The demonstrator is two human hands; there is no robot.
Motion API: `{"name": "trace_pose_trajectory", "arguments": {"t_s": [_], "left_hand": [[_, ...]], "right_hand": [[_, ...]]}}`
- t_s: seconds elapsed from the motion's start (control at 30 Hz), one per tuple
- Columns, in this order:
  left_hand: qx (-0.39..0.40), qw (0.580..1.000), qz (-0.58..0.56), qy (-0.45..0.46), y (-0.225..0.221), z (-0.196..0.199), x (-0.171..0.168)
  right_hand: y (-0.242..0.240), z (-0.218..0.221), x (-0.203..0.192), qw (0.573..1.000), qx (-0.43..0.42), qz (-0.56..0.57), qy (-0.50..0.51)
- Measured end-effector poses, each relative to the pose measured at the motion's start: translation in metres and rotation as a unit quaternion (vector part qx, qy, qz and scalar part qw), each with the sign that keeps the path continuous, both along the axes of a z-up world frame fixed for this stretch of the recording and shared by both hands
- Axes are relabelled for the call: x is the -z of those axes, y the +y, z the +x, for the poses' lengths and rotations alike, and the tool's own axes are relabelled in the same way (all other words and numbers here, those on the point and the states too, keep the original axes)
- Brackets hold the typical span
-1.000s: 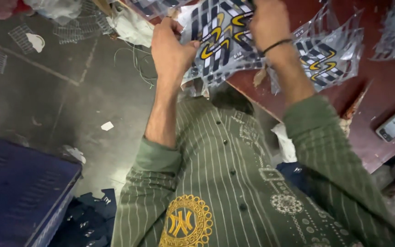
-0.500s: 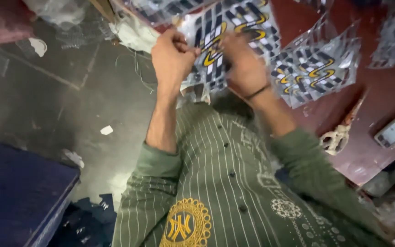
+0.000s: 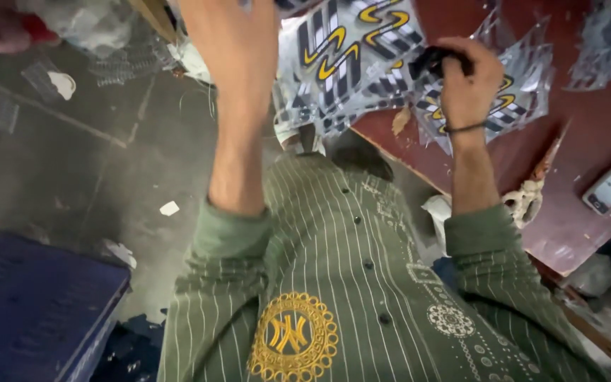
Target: The person sorts through plastic packets containing printed stickers by hand on a table, moving them between stacks.
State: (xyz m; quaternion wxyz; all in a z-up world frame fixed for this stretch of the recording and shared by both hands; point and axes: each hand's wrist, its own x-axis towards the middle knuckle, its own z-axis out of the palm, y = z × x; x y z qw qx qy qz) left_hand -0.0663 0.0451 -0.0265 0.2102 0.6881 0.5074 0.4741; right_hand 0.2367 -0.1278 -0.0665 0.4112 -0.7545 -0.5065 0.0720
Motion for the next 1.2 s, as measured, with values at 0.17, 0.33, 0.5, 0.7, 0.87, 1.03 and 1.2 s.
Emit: {"name": "trace_pose_trajectory", "arguments": {"t_s": [0.17,0.33,0.5,0.7,0.87,1.03,1.2], "left_hand": [[0.01,0.976,-0.216,-0.02,-0.069,0.0,0.053],[0.01,0.969,-0.243,-0.032,-0.093,0.002,0.048],[0.023,0.967,-0.248,-0.043,-0.1,0.005,0.068],[0.015,0.935,-0.339,-0.104,-0.099,-0.002,0.05],[0.015,0.873,-0.472,-0.119,-0.107,-0.005,0.033],[0.034,0.924,-0.362,-0.118,-0.119,0.01,0.061],[0.05,0.969,-0.233,-0.062,-0.123,0.017,0.046]], "right_hand": [[0.044,0.025,0.04,0.984,-0.106,-0.059,0.128],[0.033,0.012,0.012,0.986,-0.093,-0.128,0.043],[0.01,-0.002,0.003,0.986,-0.053,-0.153,0.041],[0.043,0.022,0.035,0.99,-0.068,-0.031,0.122],[0.042,0.046,0.033,0.966,-0.12,-0.177,0.142],[0.008,0.01,-0.021,0.979,-0.097,-0.163,0.081],[-0.006,-0.024,-0.071,0.977,-0.113,-0.112,0.141]]}}
